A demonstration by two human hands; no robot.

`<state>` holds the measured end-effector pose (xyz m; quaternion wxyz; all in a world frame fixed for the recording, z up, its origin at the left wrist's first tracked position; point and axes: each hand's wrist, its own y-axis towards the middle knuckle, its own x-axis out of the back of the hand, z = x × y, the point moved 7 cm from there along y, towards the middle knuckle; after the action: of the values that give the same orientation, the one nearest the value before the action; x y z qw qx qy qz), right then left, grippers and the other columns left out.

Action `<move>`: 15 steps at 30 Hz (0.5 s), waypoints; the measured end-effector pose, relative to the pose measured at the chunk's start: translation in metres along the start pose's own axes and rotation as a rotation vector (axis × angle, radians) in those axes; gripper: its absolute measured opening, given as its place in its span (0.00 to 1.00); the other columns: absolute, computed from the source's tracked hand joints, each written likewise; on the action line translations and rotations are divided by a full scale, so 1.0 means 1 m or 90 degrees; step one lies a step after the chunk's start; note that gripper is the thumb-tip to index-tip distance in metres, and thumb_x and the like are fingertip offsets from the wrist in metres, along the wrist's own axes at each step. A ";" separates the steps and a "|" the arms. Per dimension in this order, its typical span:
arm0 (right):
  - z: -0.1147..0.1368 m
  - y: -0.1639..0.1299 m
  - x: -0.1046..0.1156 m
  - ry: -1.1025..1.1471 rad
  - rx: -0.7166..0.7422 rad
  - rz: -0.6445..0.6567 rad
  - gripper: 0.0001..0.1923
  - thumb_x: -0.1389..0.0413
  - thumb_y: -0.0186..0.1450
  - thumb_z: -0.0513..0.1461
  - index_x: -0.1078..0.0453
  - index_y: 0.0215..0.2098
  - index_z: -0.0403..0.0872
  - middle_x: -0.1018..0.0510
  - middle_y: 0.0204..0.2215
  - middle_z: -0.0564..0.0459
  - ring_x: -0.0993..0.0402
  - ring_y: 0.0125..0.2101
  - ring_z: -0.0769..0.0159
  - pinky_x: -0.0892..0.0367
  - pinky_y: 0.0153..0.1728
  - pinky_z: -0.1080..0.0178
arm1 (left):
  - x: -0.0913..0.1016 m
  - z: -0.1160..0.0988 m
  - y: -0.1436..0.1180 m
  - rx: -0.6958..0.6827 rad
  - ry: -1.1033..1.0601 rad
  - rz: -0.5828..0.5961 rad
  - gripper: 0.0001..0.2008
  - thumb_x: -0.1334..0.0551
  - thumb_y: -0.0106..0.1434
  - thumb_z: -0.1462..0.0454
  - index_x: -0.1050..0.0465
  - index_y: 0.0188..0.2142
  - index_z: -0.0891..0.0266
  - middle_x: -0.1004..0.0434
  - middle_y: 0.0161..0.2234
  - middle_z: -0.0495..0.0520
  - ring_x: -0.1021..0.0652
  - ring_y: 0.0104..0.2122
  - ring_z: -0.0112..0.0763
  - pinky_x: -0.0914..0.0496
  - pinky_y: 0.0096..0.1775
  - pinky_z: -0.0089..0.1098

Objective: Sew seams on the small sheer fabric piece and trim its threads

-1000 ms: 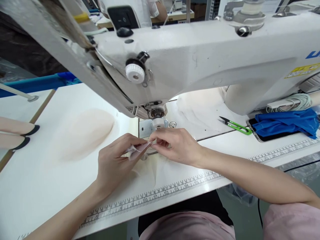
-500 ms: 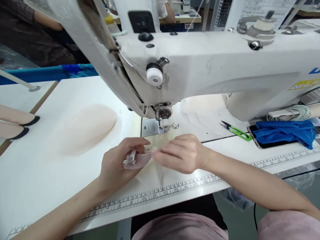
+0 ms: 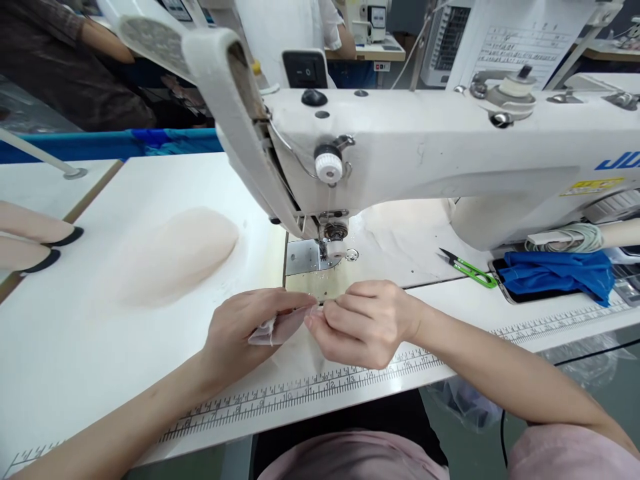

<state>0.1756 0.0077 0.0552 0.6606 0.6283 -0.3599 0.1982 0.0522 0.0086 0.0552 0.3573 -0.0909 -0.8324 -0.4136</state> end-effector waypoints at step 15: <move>-0.027 -0.015 -0.030 0.052 -0.233 0.067 0.11 0.48 0.69 0.40 0.27 0.31 0.49 0.22 0.21 0.60 0.33 0.17 0.75 0.40 0.20 0.66 | -0.029 0.041 -0.006 0.228 0.028 0.198 0.08 0.37 0.61 0.61 0.25 0.25 0.56 0.27 0.22 0.46 0.29 0.29 0.33 0.40 0.37 0.38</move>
<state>0.1722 0.0376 0.0247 0.7665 0.4697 -0.3951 0.1891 0.0493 0.0392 0.0155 0.4454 -0.1441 -0.8605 -0.2010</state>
